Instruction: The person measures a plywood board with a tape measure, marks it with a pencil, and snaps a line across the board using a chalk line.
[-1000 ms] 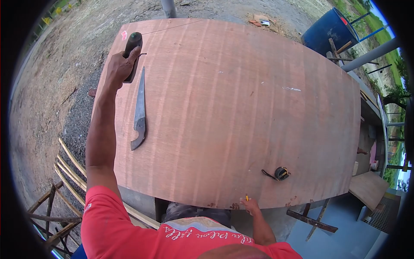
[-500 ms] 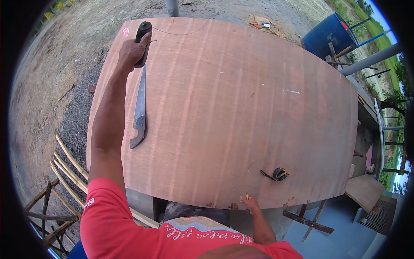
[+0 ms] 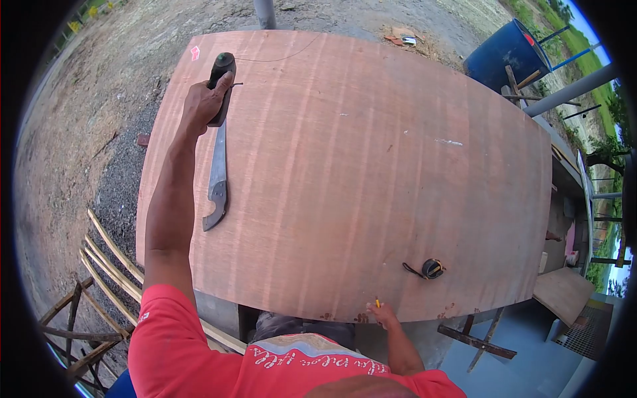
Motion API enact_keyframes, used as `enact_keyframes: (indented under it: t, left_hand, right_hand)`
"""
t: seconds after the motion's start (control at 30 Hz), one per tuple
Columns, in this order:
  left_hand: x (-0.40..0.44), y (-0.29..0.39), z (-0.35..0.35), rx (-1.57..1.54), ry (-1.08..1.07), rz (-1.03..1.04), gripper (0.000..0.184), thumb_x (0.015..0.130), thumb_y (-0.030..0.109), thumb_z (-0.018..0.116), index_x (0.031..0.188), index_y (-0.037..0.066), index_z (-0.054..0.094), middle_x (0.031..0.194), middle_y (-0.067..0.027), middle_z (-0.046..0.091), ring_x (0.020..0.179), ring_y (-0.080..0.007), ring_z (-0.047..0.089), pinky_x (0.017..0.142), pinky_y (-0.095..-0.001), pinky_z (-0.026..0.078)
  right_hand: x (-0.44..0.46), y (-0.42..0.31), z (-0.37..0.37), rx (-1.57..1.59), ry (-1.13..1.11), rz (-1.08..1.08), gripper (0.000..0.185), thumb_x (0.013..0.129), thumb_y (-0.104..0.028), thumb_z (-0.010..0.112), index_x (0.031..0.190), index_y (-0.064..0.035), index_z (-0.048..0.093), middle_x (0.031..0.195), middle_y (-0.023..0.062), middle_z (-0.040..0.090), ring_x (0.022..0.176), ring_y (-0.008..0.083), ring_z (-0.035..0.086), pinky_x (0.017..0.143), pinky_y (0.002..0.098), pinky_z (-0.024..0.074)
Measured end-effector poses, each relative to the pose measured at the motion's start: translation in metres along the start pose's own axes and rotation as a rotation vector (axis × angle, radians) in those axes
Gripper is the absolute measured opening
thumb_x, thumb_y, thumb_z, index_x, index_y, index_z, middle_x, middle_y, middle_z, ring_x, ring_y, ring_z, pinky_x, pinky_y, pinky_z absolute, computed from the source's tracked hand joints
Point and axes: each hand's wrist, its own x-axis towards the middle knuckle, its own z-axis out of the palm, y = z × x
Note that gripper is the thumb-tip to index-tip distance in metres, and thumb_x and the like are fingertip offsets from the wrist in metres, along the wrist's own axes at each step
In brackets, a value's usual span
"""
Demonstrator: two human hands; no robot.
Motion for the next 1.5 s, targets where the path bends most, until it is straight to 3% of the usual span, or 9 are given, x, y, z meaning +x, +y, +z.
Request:
enact_keyframes:
  t: [0.27, 0.67, 0.87, 0.97, 1.17, 1.5]
  left_hand:
    - [0.028, 0.013, 0.012, -0.018, 0.005, -0.009, 0.071, 0.08, 0.063, 0.064, 0.079, -0.008, 0.067, 0.065, -0.0104, 0.058, 0.058, -0.0174, 0.055, 0.055, -0.0363, 0.043]
    - [-0.043, -0.045, -0.007, -0.005, -0.009, -0.087, 0.07, 0.08, 0.066, 0.063, 0.081, -0.004, 0.065, 0.064, -0.0094, 0.058, 0.058, -0.0176, 0.055, 0.054, -0.0363, 0.044]
    - [-0.061, -0.057, -0.014, 0.001, -0.043, -0.162, 0.069, 0.081, 0.064, 0.064, 0.082, -0.004, 0.065, 0.066, -0.0102, 0.059, 0.058, -0.0181, 0.056, 0.054, -0.0365, 0.045]
    - [-0.07, -0.059, -0.017, -0.03, -0.048, -0.165, 0.068, 0.081, 0.063, 0.064, 0.082, -0.005, 0.065, 0.066, -0.0101, 0.059, 0.059, -0.0177, 0.056, 0.054, -0.0362, 0.045]
    - [-0.083, -0.068, -0.023, -0.05, -0.067, -0.176, 0.066, 0.082, 0.062, 0.064, 0.083, -0.004, 0.065, 0.066, -0.0096, 0.058, 0.059, -0.0169, 0.055, 0.054, -0.0358, 0.044]
    - [-0.088, -0.084, 0.013, -0.023, -0.207, -0.236, 0.067, 0.082, 0.059, 0.067, 0.086, -0.008, 0.065, 0.067, -0.0108, 0.059, 0.06, -0.0167, 0.055, 0.052, -0.0363, 0.042]
  right_hand:
    - [-0.004, -0.004, -0.008, -0.002, 0.036, -0.034, 0.042, 0.077, -0.043, 0.075, 0.081, -0.0019, 0.067, 0.056, 0.0025, 0.053, 0.042, 0.0136, 0.047, 0.039, 0.0315, 0.0348]
    - [-0.013, -0.015, -0.002, -0.053, 0.021, -0.004, 0.043, 0.077, -0.044, 0.074, 0.081, -0.002, 0.07, 0.057, 0.0028, 0.054, 0.044, 0.0135, 0.047, 0.041, 0.0321, 0.0357]
    - [-0.007, -0.013, -0.011, -0.078, 0.033, -0.099, 0.044, 0.076, -0.046, 0.074, 0.082, -0.0023, 0.071, 0.057, 0.0014, 0.054, 0.047, 0.0126, 0.047, 0.045, 0.0326, 0.0357]
    - [0.001, -0.009, -0.011, -0.068, 0.039, -0.085, 0.041, 0.08, -0.041, 0.072, 0.088, 0.0003, 0.071, 0.063, 0.0031, 0.058, 0.046, 0.0102, 0.041, 0.041, 0.0298, 0.03]
    - [-0.007, -0.021, -0.009, -0.094, 0.017, -0.059, 0.042, 0.081, -0.04, 0.072, 0.089, 0.0014, 0.07, 0.064, 0.0027, 0.059, 0.043, 0.0087, 0.04, 0.04, 0.0295, 0.0298]
    - [-0.001, -0.016, -0.009, -0.139, 0.04, -0.095, 0.044, 0.08, -0.041, 0.072, 0.089, 0.0016, 0.07, 0.063, 0.0024, 0.059, 0.044, 0.009, 0.041, 0.04, 0.0288, 0.0308]
